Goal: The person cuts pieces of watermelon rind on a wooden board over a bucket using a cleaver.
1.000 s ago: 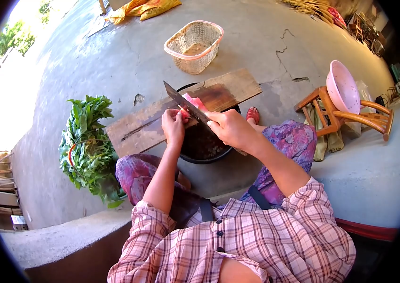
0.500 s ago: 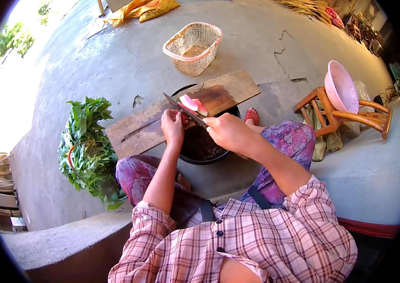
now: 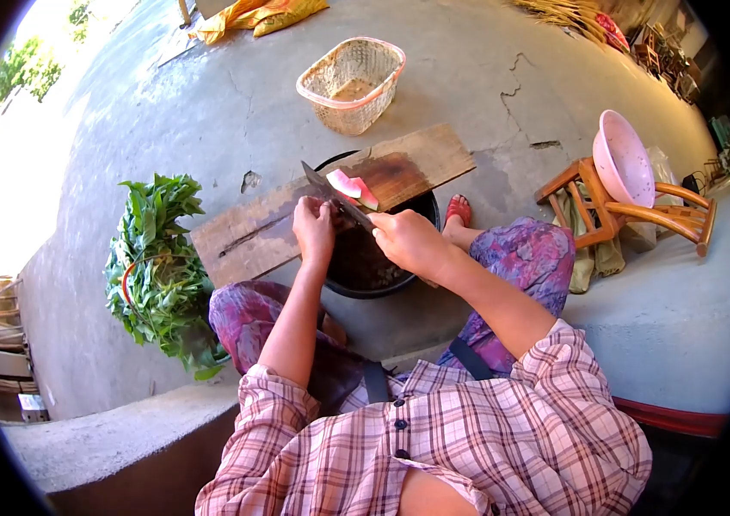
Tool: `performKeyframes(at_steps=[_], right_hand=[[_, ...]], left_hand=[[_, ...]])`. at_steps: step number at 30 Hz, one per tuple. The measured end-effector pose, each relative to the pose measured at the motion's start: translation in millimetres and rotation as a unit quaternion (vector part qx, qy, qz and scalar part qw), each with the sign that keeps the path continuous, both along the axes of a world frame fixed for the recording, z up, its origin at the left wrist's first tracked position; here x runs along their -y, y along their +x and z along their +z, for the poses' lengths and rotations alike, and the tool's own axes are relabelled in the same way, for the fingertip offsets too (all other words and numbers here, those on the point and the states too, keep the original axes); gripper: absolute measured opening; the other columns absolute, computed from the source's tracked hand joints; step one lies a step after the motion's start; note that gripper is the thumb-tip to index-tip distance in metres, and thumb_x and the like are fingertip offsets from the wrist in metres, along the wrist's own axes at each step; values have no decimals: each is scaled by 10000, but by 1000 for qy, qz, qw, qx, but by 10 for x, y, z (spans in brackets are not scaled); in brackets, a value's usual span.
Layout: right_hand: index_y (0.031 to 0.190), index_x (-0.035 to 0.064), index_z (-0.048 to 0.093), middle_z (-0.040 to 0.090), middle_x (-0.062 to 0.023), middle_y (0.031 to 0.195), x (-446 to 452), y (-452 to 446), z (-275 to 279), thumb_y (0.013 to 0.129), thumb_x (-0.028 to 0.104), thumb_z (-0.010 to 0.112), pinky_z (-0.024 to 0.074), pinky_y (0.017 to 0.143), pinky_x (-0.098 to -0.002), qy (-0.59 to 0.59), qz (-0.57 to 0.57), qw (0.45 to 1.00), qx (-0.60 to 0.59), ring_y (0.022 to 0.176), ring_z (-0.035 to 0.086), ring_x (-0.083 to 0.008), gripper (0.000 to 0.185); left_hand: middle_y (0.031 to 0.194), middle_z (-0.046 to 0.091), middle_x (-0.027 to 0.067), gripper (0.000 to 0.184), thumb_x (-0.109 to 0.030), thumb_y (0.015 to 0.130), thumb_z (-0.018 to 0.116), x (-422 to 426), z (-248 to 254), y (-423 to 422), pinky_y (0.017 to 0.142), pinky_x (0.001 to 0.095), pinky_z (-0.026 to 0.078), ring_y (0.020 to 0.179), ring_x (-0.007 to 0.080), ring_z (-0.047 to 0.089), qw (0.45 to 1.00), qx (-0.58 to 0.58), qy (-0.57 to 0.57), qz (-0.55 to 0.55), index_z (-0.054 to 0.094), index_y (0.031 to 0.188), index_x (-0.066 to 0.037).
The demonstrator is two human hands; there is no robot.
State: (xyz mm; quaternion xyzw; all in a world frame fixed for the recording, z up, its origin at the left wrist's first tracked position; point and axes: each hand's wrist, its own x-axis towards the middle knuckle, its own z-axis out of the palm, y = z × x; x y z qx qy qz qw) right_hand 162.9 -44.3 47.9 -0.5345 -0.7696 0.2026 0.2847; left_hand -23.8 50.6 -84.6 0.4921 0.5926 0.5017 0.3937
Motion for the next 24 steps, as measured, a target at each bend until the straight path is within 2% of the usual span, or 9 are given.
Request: performKeyframes(at_steps=[1,5,6,7,10,16,19,20,24], right_hand=[[890,-15,655,649,-235,676,4,26,46,899,108,576,537,611,-491,-38,-10,998,-38,634,658,-412,146],[886,-41,647,616,-226,611,-20,115,133,917,89,564,511,503,-420,-158,-7,977,-145,496,636,-319,157],[904,-46,653,608,-218,595,-23,126,160,924,85,558,505,477,-398,-193,-9,967,-166,457,624,-291,163],[982,-60,670,592,-168,563,-22,135,163,942,82,544,487,436,-347,-176,-10,967,-185,402,589,-207,194],[1039,-63,675,604,-145,562,-36,160,191,945,79,544,494,443,-339,-215,-7,955,-206,414,597,-192,215],[1074,-43,679,618,-140,574,55,121,175,945,79,552,499,461,-333,-193,-17,958,-212,420,602,-182,219],[1243,-28,653,603,-67,596,129,67,203,974,78,568,465,450,-287,-165,-22,969,-181,435,562,-115,302],[1240,-27,654,609,-73,600,142,55,214,972,74,569,467,451,-289,-158,-21,971,-180,435,563,-117,299],[1230,-21,655,626,-98,615,169,22,193,965,64,580,470,453,-296,-102,-15,981,-162,430,563,-127,289]], left_hand=[[912,629,143,101,-62,911,621,29,111,20,634,335,570,733,203,662,1000,19,-17,-1,586,944,26],[817,644,86,83,-29,957,530,133,313,70,613,296,580,666,166,654,995,96,-20,1,590,988,20],[816,646,86,91,-25,956,525,132,311,50,613,296,580,657,166,653,997,75,-28,-13,594,989,23],[816,649,86,99,-21,954,520,130,312,9,612,296,580,649,167,651,997,55,-37,-26,599,990,26],[819,660,83,110,-16,951,517,103,302,-105,606,291,575,630,164,649,997,12,-60,-37,612,985,30],[824,672,86,110,-24,927,561,157,316,-165,604,298,572,649,169,659,991,-106,-36,-68,648,982,14],[850,677,106,128,-38,889,607,172,290,-219,650,331,568,692,203,671,970,-233,27,-60,672,994,-5],[861,678,114,139,-44,875,625,167,267,-230,671,344,568,708,217,675,957,-281,52,-52,679,999,-12],[928,671,142,161,-80,845,658,256,472,-138,765,388,545,811,288,669,958,-268,97,-40,689,997,-36]])
